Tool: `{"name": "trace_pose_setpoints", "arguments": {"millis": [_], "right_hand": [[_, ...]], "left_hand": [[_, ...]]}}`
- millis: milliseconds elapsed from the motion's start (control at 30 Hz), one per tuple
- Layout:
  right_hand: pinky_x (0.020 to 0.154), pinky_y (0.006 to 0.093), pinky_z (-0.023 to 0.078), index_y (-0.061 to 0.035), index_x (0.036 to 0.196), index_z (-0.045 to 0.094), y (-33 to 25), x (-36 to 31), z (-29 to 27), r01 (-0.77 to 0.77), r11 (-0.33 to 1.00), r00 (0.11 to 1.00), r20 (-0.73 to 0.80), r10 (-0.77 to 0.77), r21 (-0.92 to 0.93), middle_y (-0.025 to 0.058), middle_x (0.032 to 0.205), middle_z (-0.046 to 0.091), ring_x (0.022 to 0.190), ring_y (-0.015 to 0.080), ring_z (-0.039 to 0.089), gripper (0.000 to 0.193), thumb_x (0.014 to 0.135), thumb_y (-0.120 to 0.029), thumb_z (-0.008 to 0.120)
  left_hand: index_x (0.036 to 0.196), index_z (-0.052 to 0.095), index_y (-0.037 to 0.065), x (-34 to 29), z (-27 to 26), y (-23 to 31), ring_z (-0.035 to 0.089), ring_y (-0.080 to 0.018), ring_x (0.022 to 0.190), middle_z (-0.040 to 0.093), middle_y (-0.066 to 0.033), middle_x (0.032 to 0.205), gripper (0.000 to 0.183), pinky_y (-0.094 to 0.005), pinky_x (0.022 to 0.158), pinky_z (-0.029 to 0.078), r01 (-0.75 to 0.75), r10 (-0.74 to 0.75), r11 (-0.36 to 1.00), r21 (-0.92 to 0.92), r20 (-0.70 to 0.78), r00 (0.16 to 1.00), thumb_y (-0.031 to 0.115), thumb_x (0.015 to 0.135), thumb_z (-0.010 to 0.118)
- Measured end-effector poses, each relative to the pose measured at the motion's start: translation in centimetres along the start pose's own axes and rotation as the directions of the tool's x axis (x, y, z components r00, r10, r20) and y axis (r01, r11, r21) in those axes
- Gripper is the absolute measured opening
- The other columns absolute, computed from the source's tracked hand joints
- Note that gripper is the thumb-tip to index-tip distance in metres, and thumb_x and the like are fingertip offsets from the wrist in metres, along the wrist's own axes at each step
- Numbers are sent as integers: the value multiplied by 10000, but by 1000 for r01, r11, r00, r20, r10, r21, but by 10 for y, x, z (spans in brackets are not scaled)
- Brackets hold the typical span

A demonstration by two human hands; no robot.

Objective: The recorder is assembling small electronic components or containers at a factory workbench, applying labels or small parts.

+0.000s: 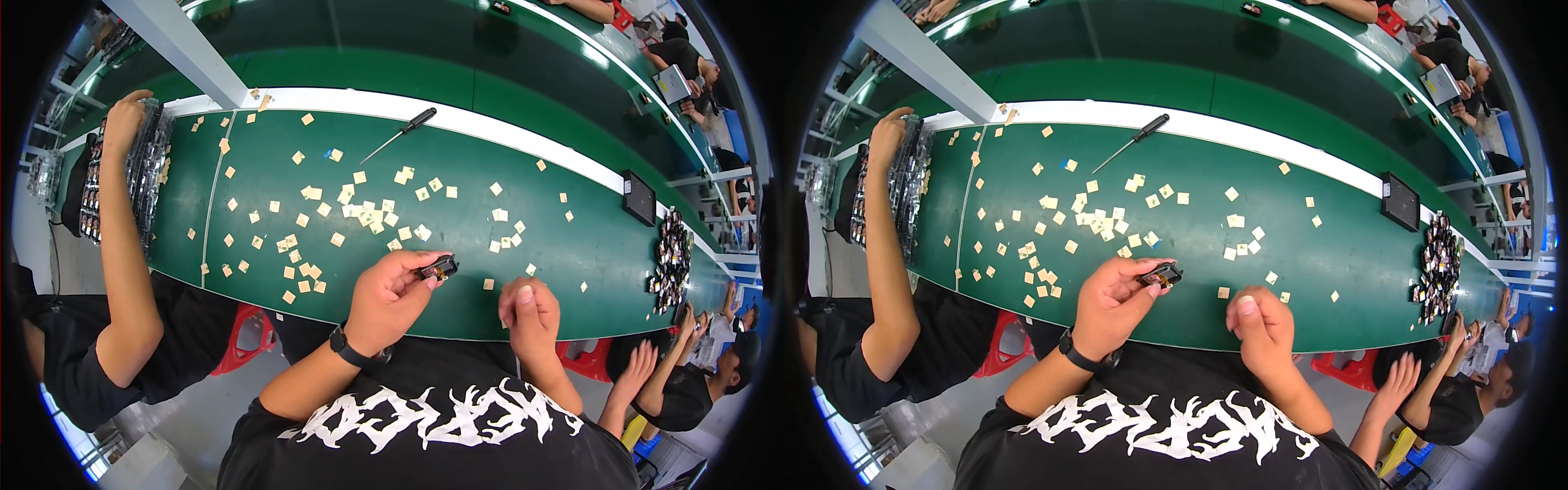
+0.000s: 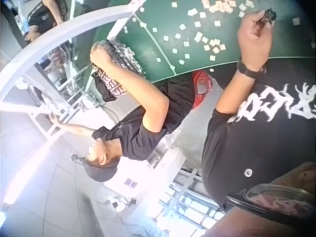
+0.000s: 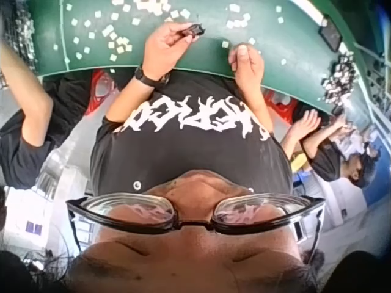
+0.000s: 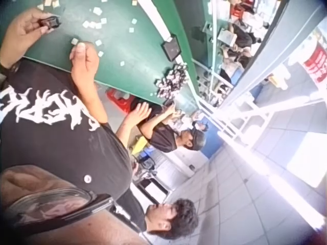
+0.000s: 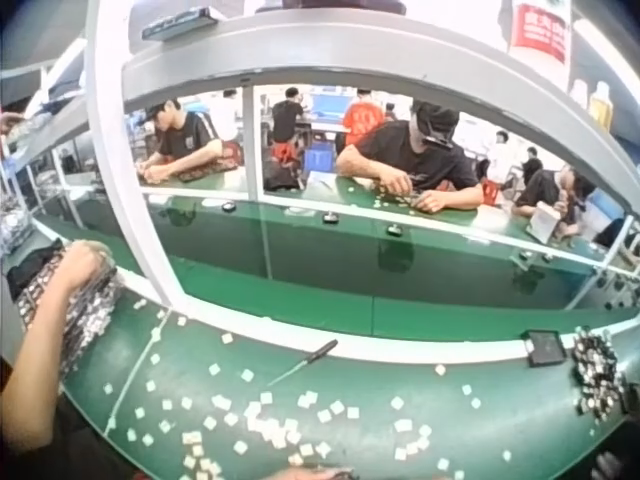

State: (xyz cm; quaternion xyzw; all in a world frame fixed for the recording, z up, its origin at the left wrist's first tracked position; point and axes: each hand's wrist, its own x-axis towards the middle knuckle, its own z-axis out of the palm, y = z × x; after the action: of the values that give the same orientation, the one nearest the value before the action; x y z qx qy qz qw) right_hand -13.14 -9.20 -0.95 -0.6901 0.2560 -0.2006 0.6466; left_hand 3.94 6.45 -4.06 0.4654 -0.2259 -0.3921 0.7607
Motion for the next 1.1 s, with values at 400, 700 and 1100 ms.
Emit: {"name": "trace_pose_setpoints", "arguments": {"millis": [400,700,1100], "right_hand": [[445,253,274,-68,774,514,3,-11,-65,-29,910,909,-367,196,414,37,597,486,475,91,363,412,1083,-338,482],[450,180,262,-30,1062,665,6,-11,-131,-163,955,776,-565,280,249,-47,658,521,517,10,386,234,1036,-256,609],[677,208,468,22,995,701,-4,6,-210,-267,780,786,-596,-164,-566,-25,796,620,719,51,562,167,972,-143,689]], "left_hand": [[1278,587,-17,-6,-198,98,656,-128,908,647,-69,1095,325,-263,790,561,69,446,762,644,-599,665,-20,955,625],[1218,636,-24,-33,-347,125,615,-103,806,701,-56,1054,292,-233,709,480,329,480,554,765,-616,625,112,964,678],[843,593,-12,-18,-221,111,595,-242,1019,624,-130,1093,94,-354,918,467,127,716,142,982,-190,672,-22,895,514]]}}
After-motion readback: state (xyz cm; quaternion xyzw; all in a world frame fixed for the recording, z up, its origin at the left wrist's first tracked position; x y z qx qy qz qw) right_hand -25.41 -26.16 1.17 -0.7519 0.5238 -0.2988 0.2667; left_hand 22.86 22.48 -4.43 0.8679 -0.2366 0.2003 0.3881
